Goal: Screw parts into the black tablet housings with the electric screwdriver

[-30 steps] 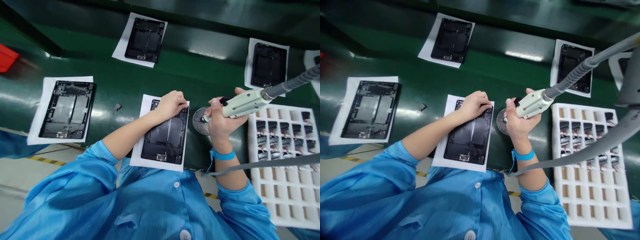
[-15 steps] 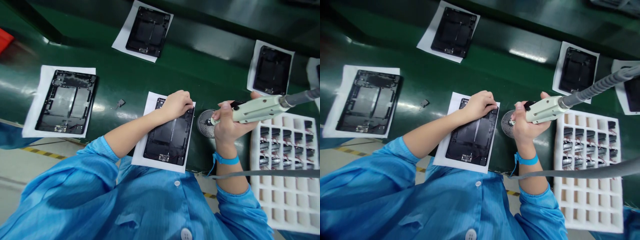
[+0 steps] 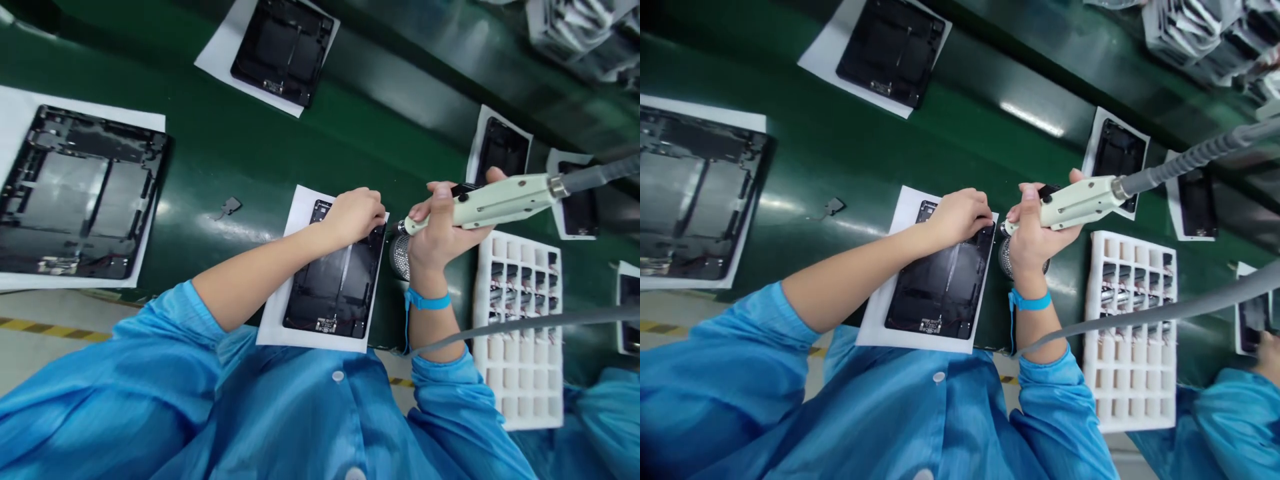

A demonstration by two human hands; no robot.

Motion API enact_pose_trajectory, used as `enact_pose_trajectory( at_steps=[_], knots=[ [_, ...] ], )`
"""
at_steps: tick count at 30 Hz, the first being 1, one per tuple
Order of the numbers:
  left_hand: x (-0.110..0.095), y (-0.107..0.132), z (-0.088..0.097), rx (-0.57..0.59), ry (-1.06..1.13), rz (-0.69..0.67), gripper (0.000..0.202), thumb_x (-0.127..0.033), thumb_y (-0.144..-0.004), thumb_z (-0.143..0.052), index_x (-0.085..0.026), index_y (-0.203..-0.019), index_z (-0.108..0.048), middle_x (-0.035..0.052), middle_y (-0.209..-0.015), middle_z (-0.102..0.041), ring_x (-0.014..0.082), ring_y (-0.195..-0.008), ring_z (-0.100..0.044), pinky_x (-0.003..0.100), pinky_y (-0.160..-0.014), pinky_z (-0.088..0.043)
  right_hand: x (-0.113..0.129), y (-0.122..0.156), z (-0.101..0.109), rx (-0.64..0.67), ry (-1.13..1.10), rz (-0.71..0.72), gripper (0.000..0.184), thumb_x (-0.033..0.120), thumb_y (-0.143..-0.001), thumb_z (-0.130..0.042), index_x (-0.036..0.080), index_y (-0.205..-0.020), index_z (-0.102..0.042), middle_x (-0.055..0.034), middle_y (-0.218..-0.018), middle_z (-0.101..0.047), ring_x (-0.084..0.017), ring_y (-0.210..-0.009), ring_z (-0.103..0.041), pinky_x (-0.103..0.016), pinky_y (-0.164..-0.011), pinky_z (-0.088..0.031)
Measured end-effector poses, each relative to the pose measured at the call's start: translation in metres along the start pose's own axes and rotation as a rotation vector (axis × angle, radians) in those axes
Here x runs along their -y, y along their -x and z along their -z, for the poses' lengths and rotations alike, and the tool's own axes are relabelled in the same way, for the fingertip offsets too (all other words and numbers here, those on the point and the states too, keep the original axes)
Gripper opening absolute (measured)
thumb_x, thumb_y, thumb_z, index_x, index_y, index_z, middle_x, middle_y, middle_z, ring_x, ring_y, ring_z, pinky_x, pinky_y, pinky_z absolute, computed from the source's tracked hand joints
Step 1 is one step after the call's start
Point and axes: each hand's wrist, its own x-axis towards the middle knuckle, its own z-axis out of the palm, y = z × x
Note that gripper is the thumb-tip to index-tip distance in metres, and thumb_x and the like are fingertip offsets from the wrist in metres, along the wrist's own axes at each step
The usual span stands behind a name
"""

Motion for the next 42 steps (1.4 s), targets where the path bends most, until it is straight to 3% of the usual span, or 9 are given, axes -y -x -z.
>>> enact_pose_trajectory(
  at_steps=[3, 8, 15, 20, 24, 28, 34, 38, 42],
  knots=[
    [-0.004, -0.001, 0.000, -0.011, 0.014, 0.010, 0.020, -0.020, -0.112, -0.076, -0.019, -0.100, -0.093, 0.0119, -0.106, -0.082, 0.0304, -0.110, -0.076, 0.042, -0.087, -0.056, -0.005, 0.005, -0.001, 0.025, 0.060, -0.004, 0.075, 0.078, -0.103, -0.079, 0.039, -0.162, -0.055, 0.0033, -0.106, -0.071, -0.007, -0.050, -0.046, -0.027, -0.048, -0.046],
    [-0.007, -0.002, 0.000, 0.000, 0.016, 0.024, 0.024, -0.019, -0.113, -0.071, -0.019, -0.101, -0.092, 0.0125, -0.108, -0.082, 0.0305, -0.110, -0.074, 0.042, -0.085, -0.053, 0.002, 0.007, -0.003, 0.013, 0.118, 0.038, 0.061, 0.064, -0.107, -0.080, 0.035, -0.156, -0.058, -0.0011, -0.105, -0.071, -0.008, -0.053, -0.047, -0.029, -0.049, -0.050],
    [-0.007, -0.002, -0.004, -0.018, 0.025, 0.003, 0.025, -0.017, -0.112, -0.070, -0.019, -0.097, -0.091, 0.0127, -0.106, -0.081, 0.0311, -0.107, -0.073, 0.044, -0.083, -0.052, 0.001, 0.008, 0.000, 0.054, 0.197, 0.073, 0.070, 0.063, -0.116, -0.072, 0.034, -0.175, -0.050, -0.0028, -0.107, -0.071, -0.006, -0.054, -0.045, -0.030, -0.054, -0.059],
    [-0.008, -0.002, -0.002, 0.003, 0.028, 0.021, 0.026, -0.016, -0.113, -0.071, -0.019, -0.097, -0.091, 0.0124, -0.106, -0.080, 0.0307, -0.106, -0.074, 0.043, -0.081, -0.051, -0.004, 0.013, 0.001, 0.089, 0.083, 0.033, 0.059, 0.057, -0.114, -0.076, 0.037, -0.164, -0.053, 0.0015, -0.101, -0.065, -0.006, -0.053, -0.048, -0.027, -0.052, -0.057],
    [-0.009, -0.001, 0.002, 0.001, 0.035, 0.028, 0.024, -0.018, -0.114, -0.072, -0.019, -0.099, -0.091, 0.0122, -0.107, -0.081, 0.0301, -0.107, -0.075, 0.042, -0.083, -0.052, -0.009, 0.016, -0.007, 0.023, 0.139, 0.062, 0.061, 0.070, -0.108, -0.080, 0.033, -0.153, -0.061, 0.0024, -0.096, -0.065, -0.008, -0.053, -0.047, -0.029, -0.051, -0.054],
    [-0.009, -0.001, 0.006, 0.053, -0.016, 0.034, 0.024, -0.021, -0.116, -0.072, -0.017, -0.103, -0.092, 0.0130, -0.109, -0.083, 0.0311, -0.111, -0.076, 0.042, -0.085, -0.053, -0.003, 0.011, -0.013, -0.001, 0.017, 0.069, 0.063, 0.076, -0.099, -0.088, 0.036, -0.142, -0.064, 0.0076, -0.090, -0.063, -0.007, -0.046, -0.043, -0.025, -0.042, -0.045],
    [-0.006, -0.001, 0.004, 0.024, -0.021, 0.025, 0.022, -0.023, -0.115, -0.075, -0.019, -0.107, -0.094, 0.0126, -0.111, -0.084, 0.0308, -0.113, -0.075, 0.043, -0.091, -0.055, 0.029, -0.005, 0.020, -0.040, -0.051, 0.020, 0.053, 0.041, -0.106, -0.083, 0.030, -0.152, -0.061, 0.0066, -0.095, -0.076, -0.003, -0.049, -0.049, -0.019, -0.048, -0.051],
    [-0.002, -0.002, -0.001, -0.005, -0.010, 0.008, 0.022, -0.022, -0.115, -0.074, -0.020, -0.105, -0.095, 0.0114, -0.108, -0.083, 0.0302, -0.112, -0.075, 0.042, -0.089, -0.055, 0.031, -0.004, 0.044, -0.089, 0.028, 0.012, 0.059, 0.035, -0.102, -0.079, 0.029, -0.158, -0.058, 0.0077, -0.089, -0.072, -0.005, -0.048, -0.045, -0.020, -0.047, -0.048],
    [0.000, -0.002, -0.001, -0.029, -0.021, -0.010, 0.022, -0.021, -0.114, -0.075, -0.019, -0.104, -0.094, 0.0112, -0.106, -0.083, 0.0296, -0.111, -0.075, 0.042, -0.087, -0.054, 0.025, 0.002, 0.049, -0.096, 0.112, -0.040, 0.059, 0.035, -0.100, -0.075, 0.025, -0.154, -0.055, 0.0053, -0.094, -0.072, -0.005, -0.051, -0.047, -0.022, -0.052, -0.050]
  ],
)
